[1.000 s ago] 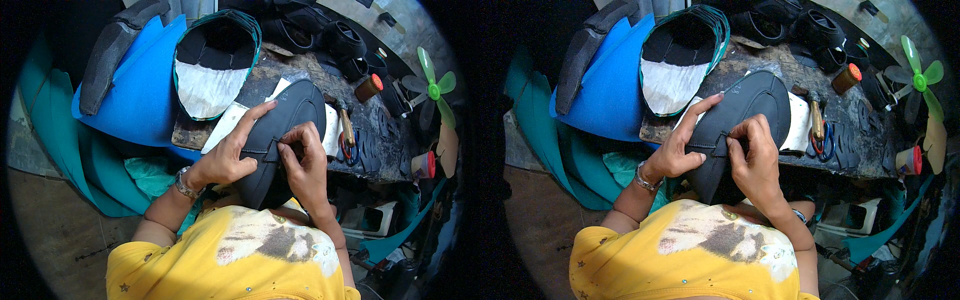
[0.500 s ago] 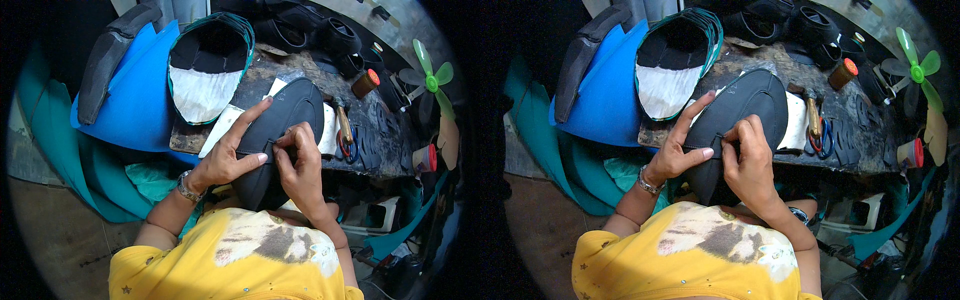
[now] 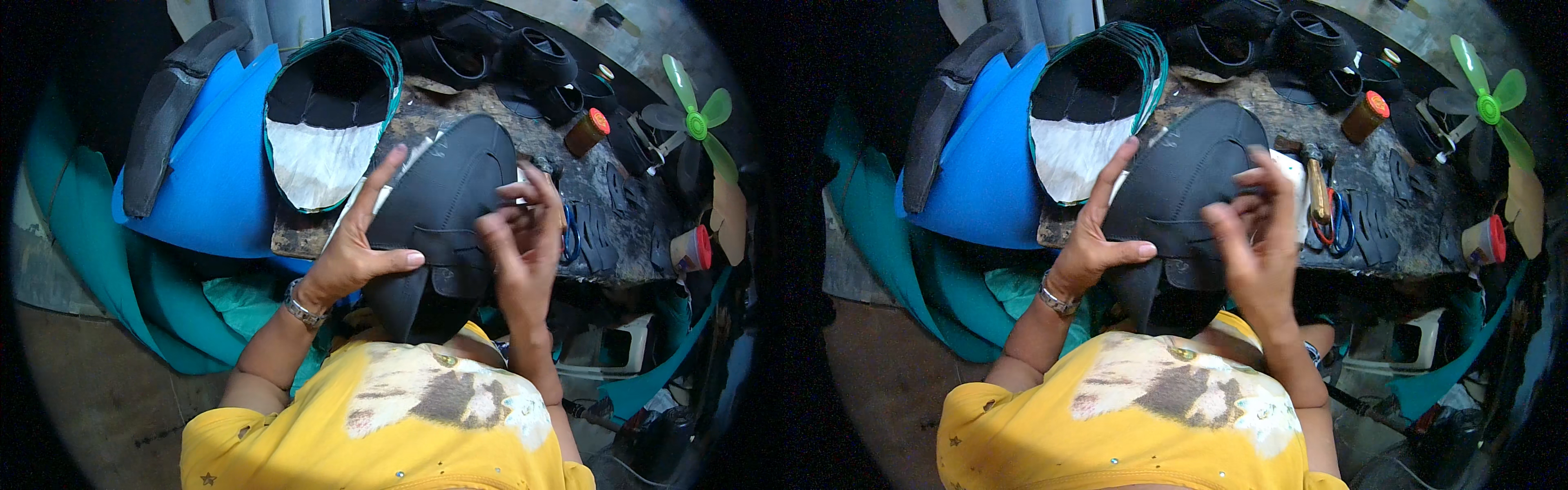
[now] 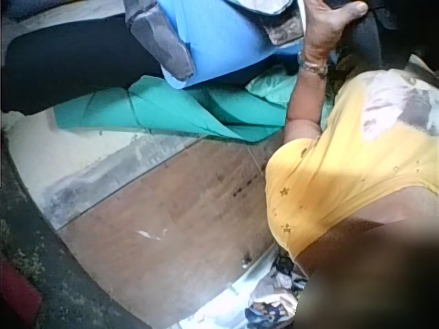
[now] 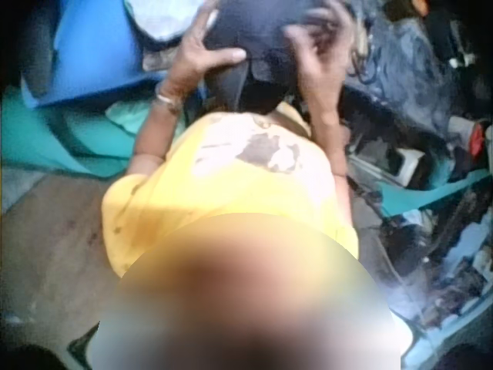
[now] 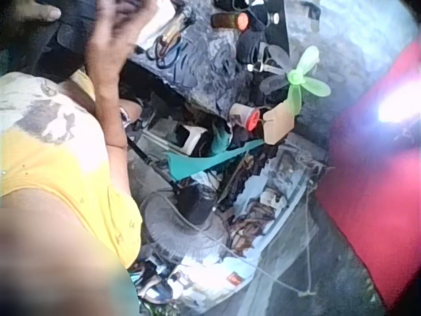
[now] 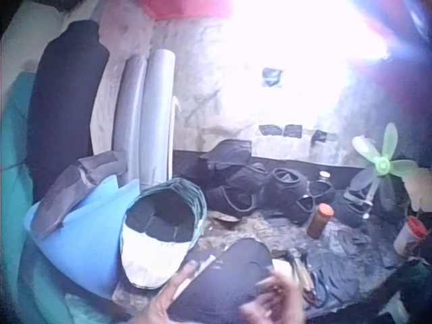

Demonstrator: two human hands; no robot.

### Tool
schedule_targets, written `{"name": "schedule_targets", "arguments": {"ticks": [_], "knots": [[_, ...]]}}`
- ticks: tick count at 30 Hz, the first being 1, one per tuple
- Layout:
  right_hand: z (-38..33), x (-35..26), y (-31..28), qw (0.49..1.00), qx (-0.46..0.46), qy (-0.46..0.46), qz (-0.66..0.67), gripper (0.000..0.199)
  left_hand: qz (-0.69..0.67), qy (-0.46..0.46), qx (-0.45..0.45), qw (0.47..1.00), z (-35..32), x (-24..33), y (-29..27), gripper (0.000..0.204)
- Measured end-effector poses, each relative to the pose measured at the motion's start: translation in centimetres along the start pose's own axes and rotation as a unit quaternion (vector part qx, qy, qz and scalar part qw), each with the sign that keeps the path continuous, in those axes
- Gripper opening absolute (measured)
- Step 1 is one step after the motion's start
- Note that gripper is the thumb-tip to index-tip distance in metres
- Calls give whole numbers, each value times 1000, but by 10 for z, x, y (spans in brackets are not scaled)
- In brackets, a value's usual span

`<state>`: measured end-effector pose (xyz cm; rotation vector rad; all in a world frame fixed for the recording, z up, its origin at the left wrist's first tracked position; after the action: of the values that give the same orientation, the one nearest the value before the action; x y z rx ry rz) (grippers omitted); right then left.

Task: The person trims excess material from a black slipper using scissors, then presses and smooths the strap area with fingers. They pick up a hammer and tap the slipper, then place it aside and handle several other slippers, stacking them on the table. The person repeats trimming and pressing on another slipper.

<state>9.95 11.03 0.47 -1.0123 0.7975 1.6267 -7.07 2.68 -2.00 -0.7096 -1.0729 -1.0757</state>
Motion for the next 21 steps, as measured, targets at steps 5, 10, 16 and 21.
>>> {"name": "schedule_targets", "arguments": {"ticks": [5, 10, 16, 21], "knots": [[23, 49, -56, 982, 109, 151, 2, 48, -74, 1, 6, 997, 2, -2, -11, 105], [0, 83, -33, 911, -90, 317, 249, 63, -141, -16, -4, 990, -1, -9, -5, 106], [-4, 80, -29, 839, -119, 328, 418, 69, -170, -17, 4, 985, -1, -9, -5, 110], [-7, 79, -29, 899, -134, 266, 323, 78, -190, -29, -1, 981, -3, -15, -4, 113]]}}
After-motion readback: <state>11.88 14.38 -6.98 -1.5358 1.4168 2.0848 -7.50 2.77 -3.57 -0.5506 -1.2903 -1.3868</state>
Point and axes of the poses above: each hand's wrist, its own z-axis towards the middle knuckle, its own y-axis out of the palm, x = y × z, the point moved 7 cm from there along z, towards the middle knuckle, and after that the axes turned 10 degrees about x, right-handed, at the moved point
